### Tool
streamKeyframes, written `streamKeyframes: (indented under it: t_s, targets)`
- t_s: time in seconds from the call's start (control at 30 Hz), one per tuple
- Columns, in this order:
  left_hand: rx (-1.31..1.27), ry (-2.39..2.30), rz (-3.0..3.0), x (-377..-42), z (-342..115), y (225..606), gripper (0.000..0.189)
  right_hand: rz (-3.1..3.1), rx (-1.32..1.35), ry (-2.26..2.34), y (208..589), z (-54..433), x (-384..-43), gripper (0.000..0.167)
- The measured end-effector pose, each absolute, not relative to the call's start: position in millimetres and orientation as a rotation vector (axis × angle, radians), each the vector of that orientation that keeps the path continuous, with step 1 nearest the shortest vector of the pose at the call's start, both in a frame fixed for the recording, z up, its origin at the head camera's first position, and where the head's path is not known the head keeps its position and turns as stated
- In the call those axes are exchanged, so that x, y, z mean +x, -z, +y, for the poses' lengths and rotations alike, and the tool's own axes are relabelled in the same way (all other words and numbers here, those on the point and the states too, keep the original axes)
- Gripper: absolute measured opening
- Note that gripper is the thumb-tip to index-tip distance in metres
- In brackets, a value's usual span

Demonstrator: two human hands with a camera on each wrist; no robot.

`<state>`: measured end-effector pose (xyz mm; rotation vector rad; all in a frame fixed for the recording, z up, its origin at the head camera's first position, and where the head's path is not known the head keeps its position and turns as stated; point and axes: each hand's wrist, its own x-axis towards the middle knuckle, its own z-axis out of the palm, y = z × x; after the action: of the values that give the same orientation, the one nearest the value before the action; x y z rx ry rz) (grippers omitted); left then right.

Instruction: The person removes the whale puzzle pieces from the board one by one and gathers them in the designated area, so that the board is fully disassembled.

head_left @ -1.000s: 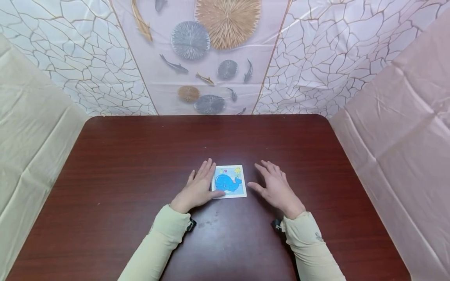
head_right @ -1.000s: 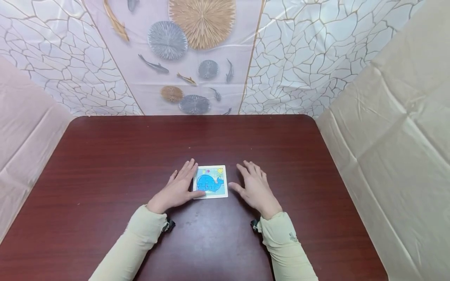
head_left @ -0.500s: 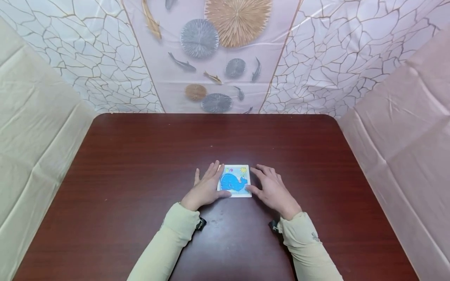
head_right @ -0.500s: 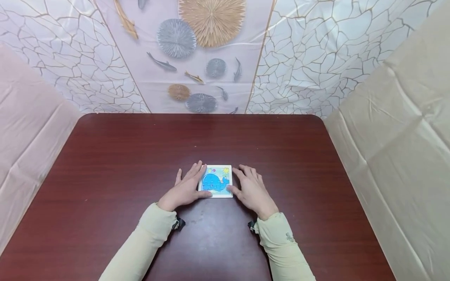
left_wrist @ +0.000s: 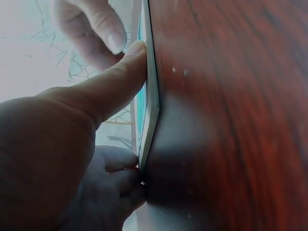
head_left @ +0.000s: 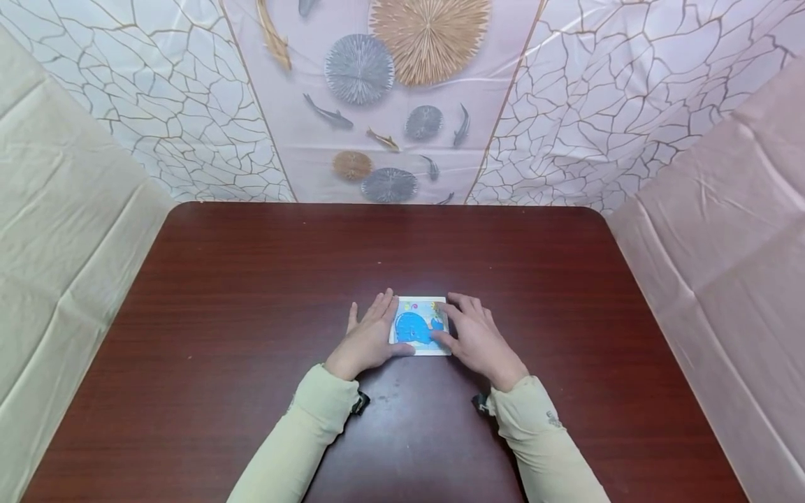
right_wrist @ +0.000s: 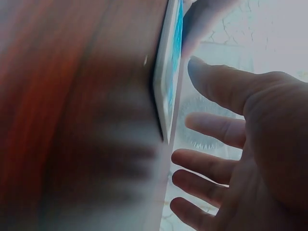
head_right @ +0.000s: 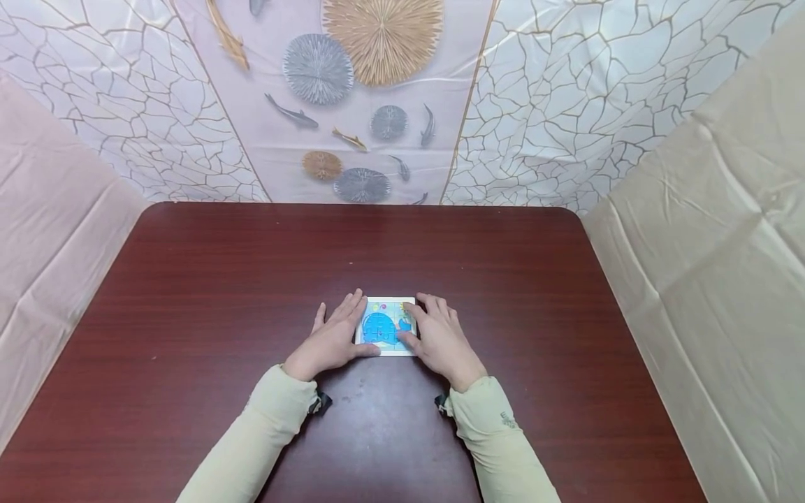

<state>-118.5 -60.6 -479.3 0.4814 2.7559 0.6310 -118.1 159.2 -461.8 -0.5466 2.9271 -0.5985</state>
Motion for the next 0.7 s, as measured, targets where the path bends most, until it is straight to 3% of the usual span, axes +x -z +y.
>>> streamKeyframes:
  t_s: [0.33, 0.7]
  targets:
    - [0.497, -0.571, 2.776, -118, -61, 475, 0.100, 2.940, -0.738, 0.527, 460, 133, -132, 0.047]
    - [0.505, -0.487, 2.759, -117, -61, 473, 0.098, 2.779, -0.727, 0.636, 465, 109, -141, 0.049]
